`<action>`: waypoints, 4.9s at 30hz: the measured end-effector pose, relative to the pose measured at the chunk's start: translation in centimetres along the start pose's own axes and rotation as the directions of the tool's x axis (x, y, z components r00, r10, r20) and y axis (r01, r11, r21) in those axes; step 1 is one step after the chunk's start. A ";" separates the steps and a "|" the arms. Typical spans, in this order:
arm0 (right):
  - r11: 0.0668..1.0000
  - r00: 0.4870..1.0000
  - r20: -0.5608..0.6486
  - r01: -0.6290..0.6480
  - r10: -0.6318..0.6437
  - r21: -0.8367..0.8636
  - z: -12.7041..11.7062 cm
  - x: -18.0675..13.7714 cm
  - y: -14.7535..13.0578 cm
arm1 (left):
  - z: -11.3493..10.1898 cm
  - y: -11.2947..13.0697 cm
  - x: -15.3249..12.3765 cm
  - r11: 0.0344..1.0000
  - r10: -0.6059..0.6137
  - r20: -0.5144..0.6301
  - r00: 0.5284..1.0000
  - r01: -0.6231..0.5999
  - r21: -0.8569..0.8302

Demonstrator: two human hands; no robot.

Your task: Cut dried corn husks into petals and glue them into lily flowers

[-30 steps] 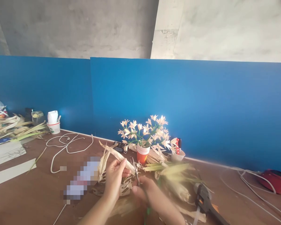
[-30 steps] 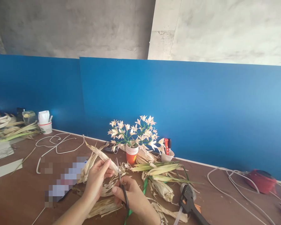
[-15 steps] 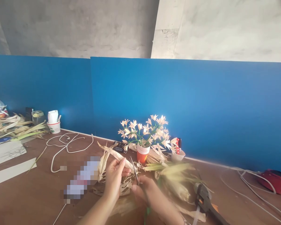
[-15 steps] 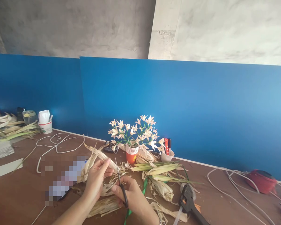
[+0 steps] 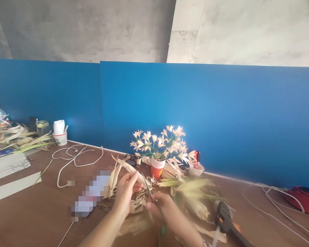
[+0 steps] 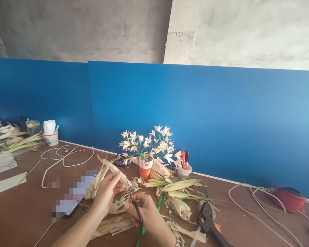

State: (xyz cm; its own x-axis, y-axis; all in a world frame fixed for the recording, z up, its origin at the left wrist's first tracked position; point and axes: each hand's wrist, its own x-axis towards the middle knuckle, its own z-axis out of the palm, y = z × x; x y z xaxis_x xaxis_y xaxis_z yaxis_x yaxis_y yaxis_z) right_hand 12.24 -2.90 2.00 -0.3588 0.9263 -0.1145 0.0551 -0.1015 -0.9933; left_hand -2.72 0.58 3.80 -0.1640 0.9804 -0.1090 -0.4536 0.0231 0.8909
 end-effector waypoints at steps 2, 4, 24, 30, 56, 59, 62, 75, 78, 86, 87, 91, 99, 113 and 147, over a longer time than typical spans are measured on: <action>1.000 1.000 0.000 -0.003 0.003 0.001 -0.1 0.0 0.0 | -0.1 0.0 0.1 1.000 -0.006 0.008 1.000 0.006 0.006; 1.000 1.000 -0.010 -0.013 0.013 0.000 -0.1 -0.1 -0.1 | -0.2 -0.1 0.3 1.000 -0.006 0.019 1.000 0.005 0.012; 0.996 1.000 -0.012 -0.025 0.024 -0.084 -0.6 -0.5 -0.7 | -0.3 0.7 0.4 0.991 0.004 0.039 0.999 -0.009 0.130; 0.996 0.998 -0.020 -0.065 0.064 -0.053 -0.6 -0.3 -0.3 | -0.4 0.9 0.4 0.988 0.025 0.051 0.998 -0.033 0.151; 0.959 0.995 0.025 -0.088 0.099 -0.271 -0.6 -1.9 -3.0 | -0.8 1.3 1.0 0.985 -0.043 0.203 0.978 0.007 0.174; 0.951 0.999 0.021 -0.037 0.046 -0.307 -0.6 -2.2 -3.4 | -0.8 1.2 1.0 0.984 -0.041 0.207 0.978 0.003 0.178; 0.951 0.999 0.023 -0.026 0.035 -0.308 -0.7 -2.0 -2.8 | -0.9 1.1 1.0 0.982 -0.045 0.209 0.977 0.006 0.187; 0.957 0.995 0.032 -0.077 0.090 -0.280 -0.9 -2.9 -3.8 | -1.2 1.0 1.6 0.964 0.141 0.131 0.981 -0.166 0.210; 0.961 0.994 0.000 -0.102 0.105 -0.256 -1.0 -2.9 -3.3 | -1.2 1.0 1.5 0.964 0.158 0.126 0.979 -0.180 0.197; 0.970 0.991 0.041 -0.116 0.128 -0.215 -1.3 -2.4 -2.4 | -0.9 1.2 1.0 0.968 0.132 0.162 0.978 -0.162 0.190; 0.970 0.991 0.046 -0.110 0.122 -0.216 -1.3 -2.4 -2.4 | -1.0 1.1 1.0 0.968 0.126 0.169 0.977 -0.158 0.193; 0.969 0.991 0.025 -0.123 0.131 -0.214 -1.2 -2.3 -2.8 | -1.2 0.7 1.2 0.963 0.110 0.198 0.974 -0.153 0.221; 0.957 0.994 0.001 -0.105 0.109 -0.271 -0.9 -2.5 -3.0 | -1.3 0.5 1.3 0.958 0.107 0.211 0.972 -0.157 0.239; 0.893 0.997 -0.039 -0.082 0.072 -0.443 -0.8 -2.2 -3.7 | -0.9 0.9 1.1 0.967 0.087 0.130 0.988 -0.115 0.229; 0.911 0.986 -0.163 -0.049 -0.020 -0.409 -0.8 -1.9 -2.6 | -0.8 0.4 1.2 0.984 0.098 0.006 0.995 -0.098 0.147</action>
State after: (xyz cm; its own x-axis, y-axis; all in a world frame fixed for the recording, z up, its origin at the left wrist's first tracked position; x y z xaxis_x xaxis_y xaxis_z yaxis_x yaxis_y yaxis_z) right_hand 13.51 -4.16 4.81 -0.2031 0.9750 -0.0904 0.4490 0.0107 -0.8935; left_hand -3.85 1.56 3.69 -0.2027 0.9791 -0.0187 -0.3013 -0.0442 0.9525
